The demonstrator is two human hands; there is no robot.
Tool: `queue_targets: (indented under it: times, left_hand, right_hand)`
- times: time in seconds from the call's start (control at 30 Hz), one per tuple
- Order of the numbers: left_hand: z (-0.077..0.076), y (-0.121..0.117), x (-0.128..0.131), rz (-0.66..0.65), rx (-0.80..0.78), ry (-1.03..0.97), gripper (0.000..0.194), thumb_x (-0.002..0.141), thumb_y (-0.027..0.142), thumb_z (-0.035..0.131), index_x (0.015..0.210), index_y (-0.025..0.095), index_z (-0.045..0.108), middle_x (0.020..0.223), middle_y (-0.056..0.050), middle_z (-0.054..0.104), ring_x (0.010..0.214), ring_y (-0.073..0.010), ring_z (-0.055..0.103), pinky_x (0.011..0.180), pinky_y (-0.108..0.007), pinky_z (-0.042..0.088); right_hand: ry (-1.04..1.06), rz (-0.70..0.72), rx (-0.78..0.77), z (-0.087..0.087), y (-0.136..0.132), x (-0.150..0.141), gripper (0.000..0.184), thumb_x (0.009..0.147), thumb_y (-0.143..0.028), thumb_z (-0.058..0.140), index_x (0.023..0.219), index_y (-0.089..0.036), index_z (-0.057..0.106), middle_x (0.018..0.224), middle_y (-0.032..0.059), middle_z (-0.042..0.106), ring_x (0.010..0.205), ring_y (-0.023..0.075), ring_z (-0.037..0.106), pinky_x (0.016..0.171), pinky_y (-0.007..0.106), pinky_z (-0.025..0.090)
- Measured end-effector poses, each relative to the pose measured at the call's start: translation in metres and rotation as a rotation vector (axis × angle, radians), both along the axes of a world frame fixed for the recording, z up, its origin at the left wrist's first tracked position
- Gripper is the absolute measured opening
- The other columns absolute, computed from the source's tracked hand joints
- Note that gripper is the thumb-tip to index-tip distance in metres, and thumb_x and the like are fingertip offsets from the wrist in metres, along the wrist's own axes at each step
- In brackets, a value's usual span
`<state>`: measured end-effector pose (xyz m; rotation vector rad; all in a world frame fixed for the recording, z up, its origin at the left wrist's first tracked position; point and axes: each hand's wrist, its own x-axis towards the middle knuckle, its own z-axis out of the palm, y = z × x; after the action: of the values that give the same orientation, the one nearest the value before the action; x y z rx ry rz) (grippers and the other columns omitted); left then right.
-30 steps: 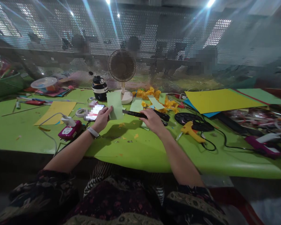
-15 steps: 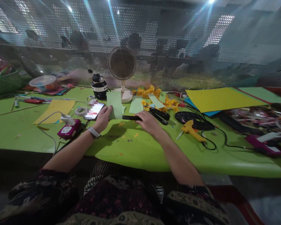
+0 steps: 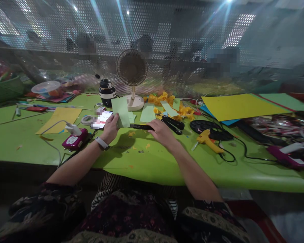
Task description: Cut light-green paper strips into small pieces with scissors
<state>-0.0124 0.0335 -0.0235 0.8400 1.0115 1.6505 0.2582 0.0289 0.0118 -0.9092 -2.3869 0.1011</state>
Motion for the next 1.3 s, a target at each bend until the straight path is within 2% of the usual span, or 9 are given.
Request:
queue_targets:
  times: [0.33, 0.47, 0.6, 0.87, 0.97, 1.13, 1.3]
  left_hand:
    - [0.018, -0.012, 0.011, 0.028, -0.099, -0.068, 0.014, 0.099, 0.029, 0.063, 0.091, 0.018, 0.065, 0.076, 0.0, 0.063, 0.061, -0.0097, 0.057, 0.058, -0.022, 0.047]
    - [0.017, -0.011, 0.012, 0.034, -0.103, -0.093, 0.012, 0.1, 0.028, 0.061, 0.093, 0.019, 0.065, 0.077, 0.001, 0.063, 0.062, -0.0091, 0.058, 0.056, -0.021, 0.046]
    - [0.014, -0.012, 0.018, -0.022, -0.084, -0.119, 0.013, 0.095, 0.032, 0.068, 0.094, 0.02, 0.065, 0.08, 0.001, 0.066, 0.062, -0.0085, 0.06, 0.056, -0.02, 0.048]
    - [0.01, -0.011, 0.017, -0.051, -0.047, -0.2, 0.017, 0.093, 0.034, 0.072, 0.102, 0.021, 0.065, 0.091, -0.001, 0.073, 0.073, -0.0106, 0.068, 0.065, -0.021, 0.055]
    - [0.007, -0.008, 0.016, -0.033, -0.067, -0.197, 0.018, 0.091, 0.034, 0.074, 0.104, 0.022, 0.067, 0.094, -0.001, 0.073, 0.078, -0.0112, 0.069, 0.071, -0.021, 0.057]
    - [0.013, -0.009, 0.016, -0.04, -0.105, -0.227, 0.014, 0.094, 0.028, 0.069, 0.106, 0.021, 0.067, 0.104, -0.004, 0.073, 0.089, -0.0138, 0.071, 0.077, -0.025, 0.06]
    - [0.018, -0.011, 0.015, -0.091, -0.115, -0.22, 0.009, 0.095, 0.025, 0.069, 0.1, 0.018, 0.069, 0.094, -0.004, 0.074, 0.082, -0.0134, 0.071, 0.073, -0.024, 0.061]
  right_hand:
    - [-0.027, -0.009, 0.032, -0.005, -0.006, -0.008, 0.027, 0.096, -0.023, 0.061, 0.122, -0.019, 0.069, 0.112, 0.0145, 0.071, 0.106, 0.0317, 0.065, 0.095, 0.054, 0.054]
    - [-0.012, -0.012, 0.03, -0.006, -0.006, -0.009, 0.029, 0.095, -0.022, 0.062, 0.123, -0.02, 0.069, 0.113, 0.0141, 0.071, 0.107, 0.0313, 0.065, 0.096, 0.054, 0.053]
    - [-0.01, 0.006, 0.018, -0.009, -0.008, -0.015, 0.028, 0.096, -0.022, 0.061, 0.123, -0.022, 0.069, 0.112, 0.0131, 0.07, 0.106, 0.03, 0.064, 0.094, 0.053, 0.054]
    - [-0.018, -0.005, -0.003, -0.009, -0.009, -0.014, 0.028, 0.096, -0.022, 0.062, 0.123, -0.018, 0.07, 0.109, 0.0138, 0.07, 0.103, 0.0298, 0.064, 0.09, 0.05, 0.055]
    - [-0.011, -0.003, -0.004, -0.012, -0.008, -0.015, 0.029, 0.097, -0.022, 0.06, 0.125, -0.022, 0.07, 0.111, 0.0125, 0.07, 0.105, 0.029, 0.063, 0.092, 0.051, 0.055]
    - [-0.025, 0.015, -0.042, -0.01, -0.007, -0.013, 0.03, 0.097, -0.022, 0.06, 0.124, -0.019, 0.071, 0.11, 0.014, 0.07, 0.102, 0.0295, 0.064, 0.09, 0.051, 0.056]
    - [-0.026, 0.022, -0.05, -0.006, -0.007, -0.011, 0.03, 0.097, -0.024, 0.059, 0.125, -0.021, 0.07, 0.11, 0.013, 0.07, 0.103, 0.0297, 0.064, 0.09, 0.052, 0.055]
